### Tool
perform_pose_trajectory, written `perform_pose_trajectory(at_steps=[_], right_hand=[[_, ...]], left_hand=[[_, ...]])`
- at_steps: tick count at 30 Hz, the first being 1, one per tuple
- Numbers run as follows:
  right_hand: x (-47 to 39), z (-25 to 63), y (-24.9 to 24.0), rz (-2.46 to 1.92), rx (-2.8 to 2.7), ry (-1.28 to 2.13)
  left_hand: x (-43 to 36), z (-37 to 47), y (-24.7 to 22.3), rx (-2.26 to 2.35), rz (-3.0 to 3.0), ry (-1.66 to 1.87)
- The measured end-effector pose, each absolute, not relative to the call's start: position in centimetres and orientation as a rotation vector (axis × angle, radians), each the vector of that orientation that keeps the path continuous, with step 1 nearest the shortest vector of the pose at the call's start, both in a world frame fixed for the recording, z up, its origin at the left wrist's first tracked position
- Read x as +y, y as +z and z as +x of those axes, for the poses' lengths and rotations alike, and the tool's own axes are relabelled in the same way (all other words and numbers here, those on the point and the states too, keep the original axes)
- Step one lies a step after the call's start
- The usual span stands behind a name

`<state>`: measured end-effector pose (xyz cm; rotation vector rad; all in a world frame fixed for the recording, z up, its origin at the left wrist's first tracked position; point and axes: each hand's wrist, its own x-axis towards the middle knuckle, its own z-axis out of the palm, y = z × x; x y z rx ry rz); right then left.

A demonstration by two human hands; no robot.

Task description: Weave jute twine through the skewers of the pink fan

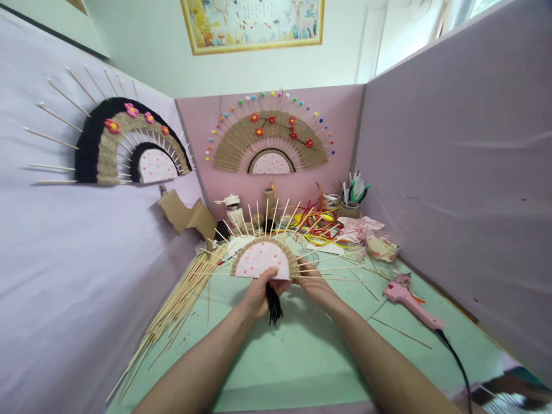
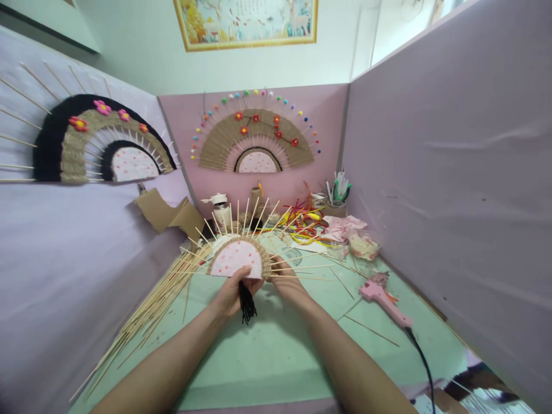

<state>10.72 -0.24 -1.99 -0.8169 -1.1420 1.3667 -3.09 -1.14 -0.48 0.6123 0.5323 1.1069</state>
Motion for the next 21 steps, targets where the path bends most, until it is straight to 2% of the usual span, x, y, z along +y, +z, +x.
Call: perform_pose_trajectory(at_steps=[8, 13, 21], right_hand=[[-1.4, 11.4, -0.9, -0.701, -1.284, 1.403], [-1.5, 10.5, -1.1, -0.725, -1.14, 1.492], [-0.3, 10.0, -2.7, -0.79, -0.969, 1.449]], left_hand=[[0.1, -3.2, -2.5, 0.781, 0.819, 1.379], [0.9, -3.7, -4.2, 0.883, 0.9, 1.423], [0.7, -3.3, -3.4, 0.618, 0.797, 1.334]])
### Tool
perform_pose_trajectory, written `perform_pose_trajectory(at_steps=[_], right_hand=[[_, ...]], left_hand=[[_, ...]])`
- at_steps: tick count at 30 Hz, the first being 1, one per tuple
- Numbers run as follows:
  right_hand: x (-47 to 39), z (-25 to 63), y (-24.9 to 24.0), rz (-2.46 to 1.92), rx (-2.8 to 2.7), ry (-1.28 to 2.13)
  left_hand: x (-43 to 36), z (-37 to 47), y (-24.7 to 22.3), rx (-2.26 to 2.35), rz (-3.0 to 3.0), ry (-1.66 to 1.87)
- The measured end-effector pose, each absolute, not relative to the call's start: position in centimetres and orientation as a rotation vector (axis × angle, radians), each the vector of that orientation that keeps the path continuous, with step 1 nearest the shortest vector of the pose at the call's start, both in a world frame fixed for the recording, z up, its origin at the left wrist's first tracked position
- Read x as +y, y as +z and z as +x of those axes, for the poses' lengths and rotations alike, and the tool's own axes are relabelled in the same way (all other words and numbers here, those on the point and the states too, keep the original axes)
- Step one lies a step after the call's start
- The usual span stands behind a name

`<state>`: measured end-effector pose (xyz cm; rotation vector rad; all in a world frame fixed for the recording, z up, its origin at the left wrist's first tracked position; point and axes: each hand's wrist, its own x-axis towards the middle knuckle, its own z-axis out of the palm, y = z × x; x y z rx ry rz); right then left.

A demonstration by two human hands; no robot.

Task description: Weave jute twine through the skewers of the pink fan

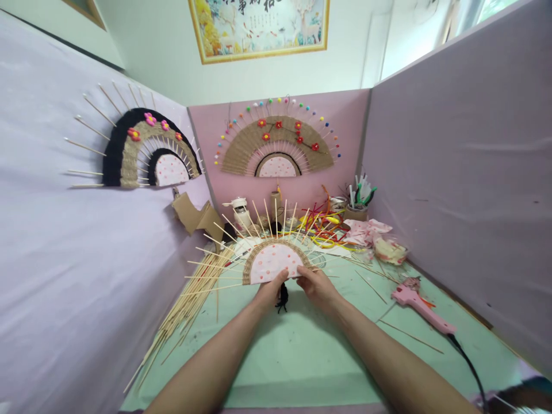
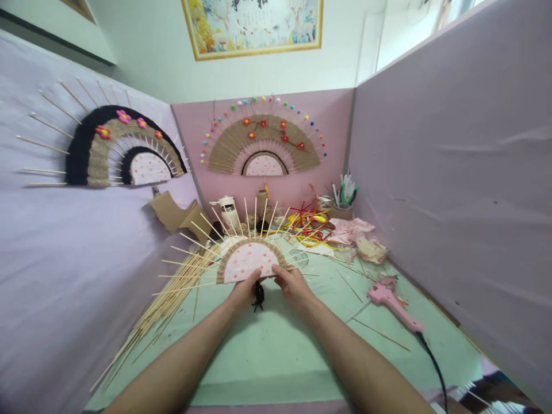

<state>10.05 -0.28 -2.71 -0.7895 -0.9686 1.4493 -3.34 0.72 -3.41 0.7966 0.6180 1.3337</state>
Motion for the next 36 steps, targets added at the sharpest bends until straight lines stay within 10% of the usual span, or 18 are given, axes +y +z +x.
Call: perform_pose_trajectory(at_steps=[36], right_hand=[[-7.0, 10.5, -0.8, -0.862, -1.435, 1.643]], left_hand=[[-2.6, -4.5, -0.1, 0.75, 0.438, 1.229]])
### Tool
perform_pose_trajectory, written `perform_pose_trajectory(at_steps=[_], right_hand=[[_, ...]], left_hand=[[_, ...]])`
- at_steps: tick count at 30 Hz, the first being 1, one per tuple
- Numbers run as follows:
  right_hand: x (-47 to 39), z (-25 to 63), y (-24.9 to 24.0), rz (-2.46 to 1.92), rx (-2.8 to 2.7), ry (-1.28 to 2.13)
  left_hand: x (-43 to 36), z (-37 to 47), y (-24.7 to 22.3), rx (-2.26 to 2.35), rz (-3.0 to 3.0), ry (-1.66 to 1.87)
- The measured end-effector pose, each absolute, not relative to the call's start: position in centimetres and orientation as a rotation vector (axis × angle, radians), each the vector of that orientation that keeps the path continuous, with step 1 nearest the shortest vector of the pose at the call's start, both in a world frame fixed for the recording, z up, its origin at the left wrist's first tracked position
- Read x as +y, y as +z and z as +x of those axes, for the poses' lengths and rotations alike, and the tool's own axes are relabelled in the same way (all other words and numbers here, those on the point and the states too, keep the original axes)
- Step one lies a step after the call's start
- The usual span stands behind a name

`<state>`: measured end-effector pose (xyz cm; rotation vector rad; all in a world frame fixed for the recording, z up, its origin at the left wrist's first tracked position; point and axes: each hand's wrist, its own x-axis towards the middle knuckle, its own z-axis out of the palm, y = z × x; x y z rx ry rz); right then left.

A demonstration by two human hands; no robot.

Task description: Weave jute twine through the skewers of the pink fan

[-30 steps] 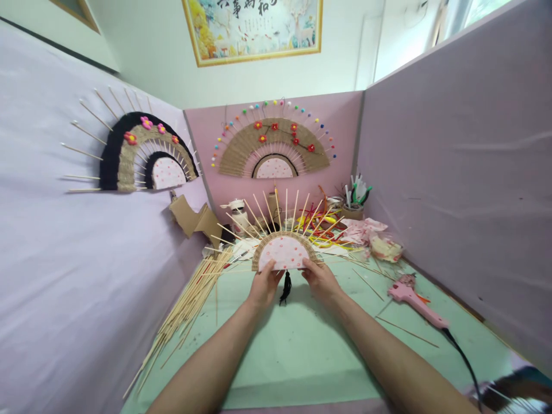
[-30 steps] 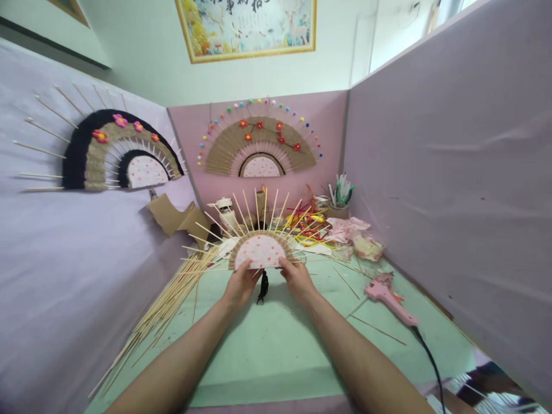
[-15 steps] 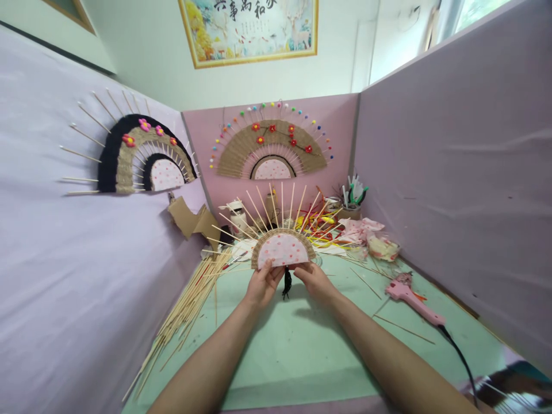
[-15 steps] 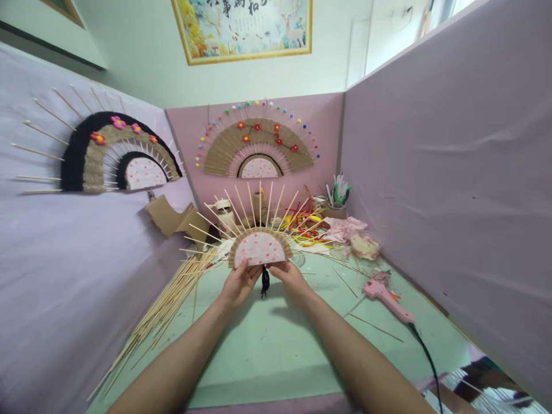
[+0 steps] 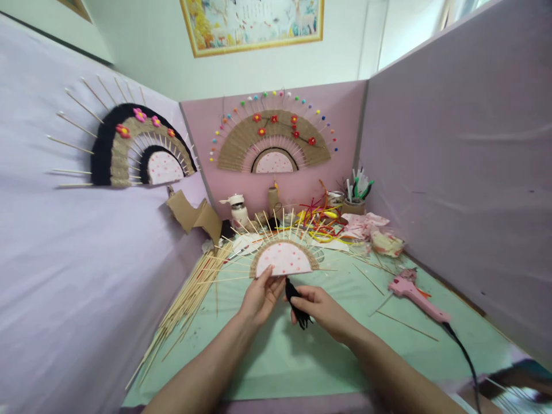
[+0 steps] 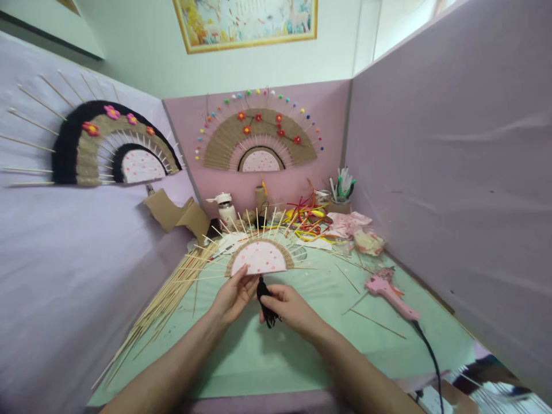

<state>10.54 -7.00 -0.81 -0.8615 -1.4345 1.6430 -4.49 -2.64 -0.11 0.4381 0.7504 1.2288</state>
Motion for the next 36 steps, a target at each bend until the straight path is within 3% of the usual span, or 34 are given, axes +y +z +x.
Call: perform_pose_trajectory(at_steps=[10, 15, 21, 31, 36], right_hand=[[-14.0, 11.4, 0.4, -0.913, -1.694, 1.837], [-14.0, 11.6, -0.1, -0.983, -1.844, 1.701], [-13.6, 11.4, -1.5, -1.013, -1.765, 1.779], [-13.4, 20.7, 2.3, -1.4, -2.271, 1.107], [-13.9, 25.5, 1.1, -1.453, -2.275, 1.06]], left_hand=[[-12.5, -4.4, -1.7, 0.944, 0.396, 1.058], [-12.1, -4.9, -2.2, 0.985, 0.347, 1.079], [-10.1, -5.1, -2.7, 0.976, 0.288, 1.095], [-8.9, -5.8, -2.8, 0.989, 0.22, 1.113], [-9.1, -5.8, -2.3, 1.004, 0.215, 1.129]])
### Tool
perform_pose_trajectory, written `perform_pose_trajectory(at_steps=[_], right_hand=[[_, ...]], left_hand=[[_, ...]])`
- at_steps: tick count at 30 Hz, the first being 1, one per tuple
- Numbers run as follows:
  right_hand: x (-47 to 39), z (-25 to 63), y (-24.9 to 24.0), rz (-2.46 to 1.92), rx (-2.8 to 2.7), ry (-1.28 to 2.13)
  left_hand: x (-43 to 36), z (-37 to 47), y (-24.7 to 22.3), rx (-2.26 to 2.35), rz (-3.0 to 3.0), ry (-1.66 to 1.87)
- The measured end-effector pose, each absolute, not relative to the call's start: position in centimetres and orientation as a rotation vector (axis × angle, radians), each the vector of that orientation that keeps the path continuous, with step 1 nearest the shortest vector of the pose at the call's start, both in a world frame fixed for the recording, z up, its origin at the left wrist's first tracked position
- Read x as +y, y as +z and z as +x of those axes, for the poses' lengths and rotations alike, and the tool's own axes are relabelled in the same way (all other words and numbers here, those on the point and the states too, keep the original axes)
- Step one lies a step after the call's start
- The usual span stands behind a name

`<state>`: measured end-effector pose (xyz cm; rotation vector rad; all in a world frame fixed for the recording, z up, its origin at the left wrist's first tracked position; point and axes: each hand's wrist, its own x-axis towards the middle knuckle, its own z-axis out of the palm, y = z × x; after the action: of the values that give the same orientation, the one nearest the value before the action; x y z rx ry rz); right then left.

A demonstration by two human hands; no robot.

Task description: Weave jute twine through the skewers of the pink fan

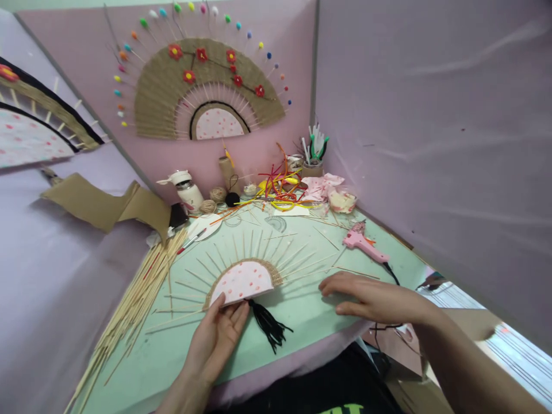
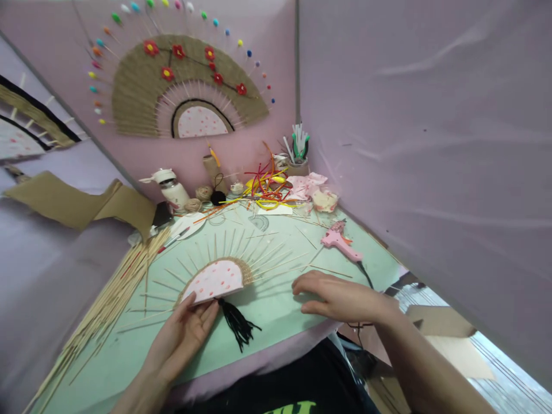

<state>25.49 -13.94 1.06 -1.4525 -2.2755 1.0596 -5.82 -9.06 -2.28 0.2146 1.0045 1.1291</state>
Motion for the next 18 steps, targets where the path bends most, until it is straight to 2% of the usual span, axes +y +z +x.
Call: perform_pose_trajectory(at_steps=[6, 18], right_hand=[[-13.4, 29.2, -1.0, -1.446, -2.228, 1.076], [-8.8, 30.8, -4.7, -1.663, -2.011, 0.535]], left_hand=[[-9.5, -6.5, -2.0, 1.026, 0.256, 1.112], [-10.3, -6.6, -1.6, 1.172, 0.271, 1.059]])
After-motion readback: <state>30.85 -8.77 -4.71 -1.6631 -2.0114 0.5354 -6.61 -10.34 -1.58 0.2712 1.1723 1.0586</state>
